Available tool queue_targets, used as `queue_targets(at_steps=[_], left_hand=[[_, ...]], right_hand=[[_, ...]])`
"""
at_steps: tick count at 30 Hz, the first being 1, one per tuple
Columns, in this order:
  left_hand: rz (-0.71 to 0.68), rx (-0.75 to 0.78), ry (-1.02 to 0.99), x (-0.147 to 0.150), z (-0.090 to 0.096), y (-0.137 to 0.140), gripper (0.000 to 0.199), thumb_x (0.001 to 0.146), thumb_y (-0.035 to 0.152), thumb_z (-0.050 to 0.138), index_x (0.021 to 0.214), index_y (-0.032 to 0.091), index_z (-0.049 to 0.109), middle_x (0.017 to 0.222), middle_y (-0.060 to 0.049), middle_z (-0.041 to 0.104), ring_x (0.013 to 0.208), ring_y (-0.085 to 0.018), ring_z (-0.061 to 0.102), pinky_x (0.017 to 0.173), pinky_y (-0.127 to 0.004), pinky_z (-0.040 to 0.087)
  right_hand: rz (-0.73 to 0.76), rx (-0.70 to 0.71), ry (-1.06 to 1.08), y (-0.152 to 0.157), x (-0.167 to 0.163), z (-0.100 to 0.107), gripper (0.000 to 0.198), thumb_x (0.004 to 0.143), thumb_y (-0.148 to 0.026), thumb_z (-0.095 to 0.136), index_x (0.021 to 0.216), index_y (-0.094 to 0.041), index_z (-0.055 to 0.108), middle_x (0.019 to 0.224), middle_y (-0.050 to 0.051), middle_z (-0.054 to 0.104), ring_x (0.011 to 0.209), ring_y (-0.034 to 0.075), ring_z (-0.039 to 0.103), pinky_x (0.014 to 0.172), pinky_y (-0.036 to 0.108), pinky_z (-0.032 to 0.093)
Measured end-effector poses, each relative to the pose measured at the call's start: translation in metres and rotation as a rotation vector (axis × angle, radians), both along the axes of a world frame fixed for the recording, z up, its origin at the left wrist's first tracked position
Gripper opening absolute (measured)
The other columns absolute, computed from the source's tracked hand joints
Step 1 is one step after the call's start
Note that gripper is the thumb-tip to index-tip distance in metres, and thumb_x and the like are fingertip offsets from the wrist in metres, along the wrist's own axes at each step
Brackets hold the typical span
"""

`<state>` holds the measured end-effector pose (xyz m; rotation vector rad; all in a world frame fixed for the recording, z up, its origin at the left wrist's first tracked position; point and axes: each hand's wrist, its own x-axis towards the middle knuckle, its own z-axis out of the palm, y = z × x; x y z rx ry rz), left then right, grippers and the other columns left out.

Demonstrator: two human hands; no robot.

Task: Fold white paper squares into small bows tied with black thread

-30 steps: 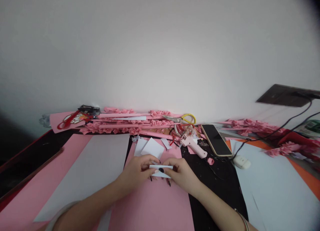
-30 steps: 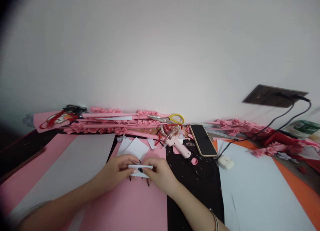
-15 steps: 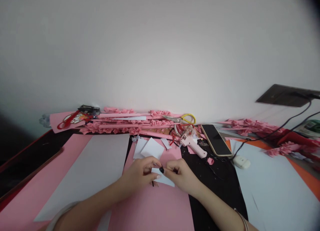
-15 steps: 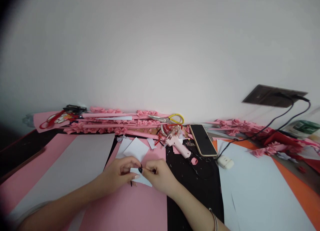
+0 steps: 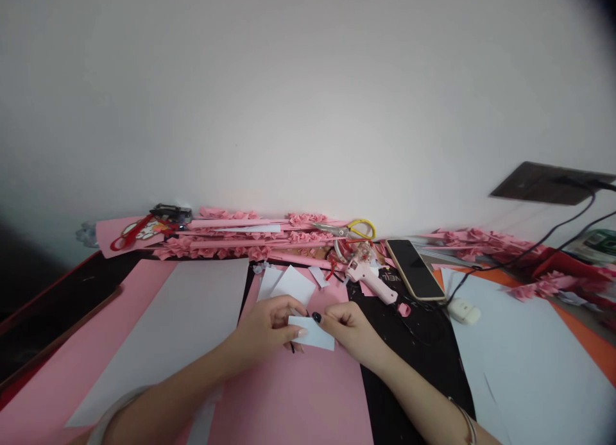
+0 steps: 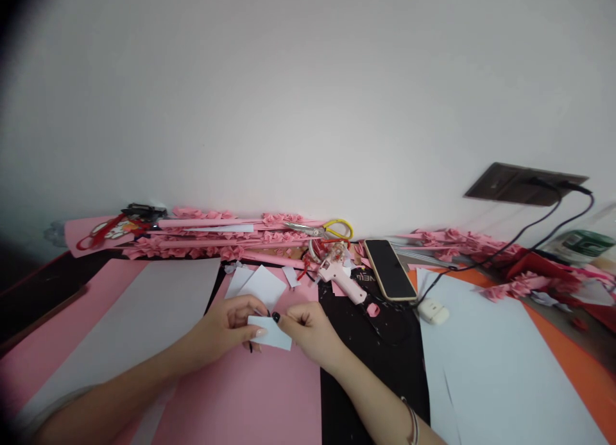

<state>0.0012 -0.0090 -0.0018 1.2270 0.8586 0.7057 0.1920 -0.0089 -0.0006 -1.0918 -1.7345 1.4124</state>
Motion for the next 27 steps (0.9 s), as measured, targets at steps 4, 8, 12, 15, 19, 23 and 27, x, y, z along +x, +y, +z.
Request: queue_targets(at_steps=[4,8,12,15,19,23,27], left_hand=[[0.038,0.035,0.024,-0.002,0.0,0.001,0.016,0.072,0.02,0.061,0.086,0.016,0.054,0.066,0.002,0.061,0.057,-0.014,0.064,0.058,-0.027,0.05],[0.092,0.084,0.052,-0.003,0.001,0.002,0.012,0.073,0.019,0.06,0.084,0.015,0.055,0.065,0.002,0.063,0.058,-0.013,0.063,0.059,-0.025,0.048],[0.089,0.111,0.082,-0.002,0.003,0.002,0.011,0.073,0.021,0.059,0.083,0.015,0.056,0.068,0.001,0.062,0.059,-0.012,0.061,0.059,-0.025,0.046],[0.1,0.197,0.172,-0.002,0.004,0.001,0.011,0.076,0.025,0.057,0.081,0.015,0.059,0.068,0.001,0.059,0.06,-0.011,0.056,0.056,-0.022,0.042],[0.073,0.341,0.302,-0.003,0.004,-0.001,0.018,0.08,0.03,0.052,0.076,0.016,0.062,0.068,0.0,0.058,0.063,-0.013,0.051,0.058,-0.022,0.038],[0.069,0.401,0.365,-0.004,0.006,-0.002,0.022,0.08,0.033,0.052,0.068,0.016,0.06,0.062,0.002,0.053,0.06,-0.012,0.045,0.055,-0.022,0.033],[0.114,0.403,0.4,-0.003,0.008,-0.002,0.026,0.078,0.033,0.053,0.058,0.017,0.049,0.055,0.006,0.04,0.053,-0.01,0.035,0.05,-0.021,0.026]], right_hand=[[-0.063,-0.026,0.05,0.002,0.002,-0.002,0.049,0.08,-0.05,0.051,0.047,-0.019,0.032,0.042,-0.008,0.029,0.039,0.005,0.024,0.039,0.021,0.017],[-0.101,-0.061,0.101,0.004,0.001,-0.003,0.035,0.078,-0.045,0.057,0.061,-0.018,0.042,0.044,-0.008,0.041,0.035,0.005,0.032,0.037,0.018,0.023],[-0.056,-0.083,0.084,0.001,-0.002,-0.002,0.029,0.079,-0.043,0.054,0.069,-0.017,0.048,0.047,-0.005,0.051,0.034,0.006,0.039,0.035,0.017,0.029],[-0.056,-0.037,0.011,-0.002,-0.003,-0.002,0.026,0.081,-0.039,0.052,0.068,-0.016,0.05,0.047,-0.003,0.054,0.034,0.007,0.042,0.035,0.018,0.032],[-0.035,0.084,-0.13,-0.007,-0.004,-0.001,0.023,0.083,-0.03,0.05,0.065,-0.016,0.052,0.046,-0.003,0.054,0.036,0.008,0.045,0.038,0.017,0.034],[0.008,0.165,-0.206,-0.01,-0.004,-0.001,0.023,0.084,-0.025,0.047,0.064,-0.016,0.054,0.048,-0.002,0.056,0.037,0.008,0.046,0.039,0.017,0.034],[0.001,0.172,-0.203,-0.01,-0.004,-0.001,0.023,0.085,-0.025,0.047,0.064,-0.017,0.053,0.048,-0.002,0.057,0.038,0.008,0.047,0.04,0.017,0.034]])
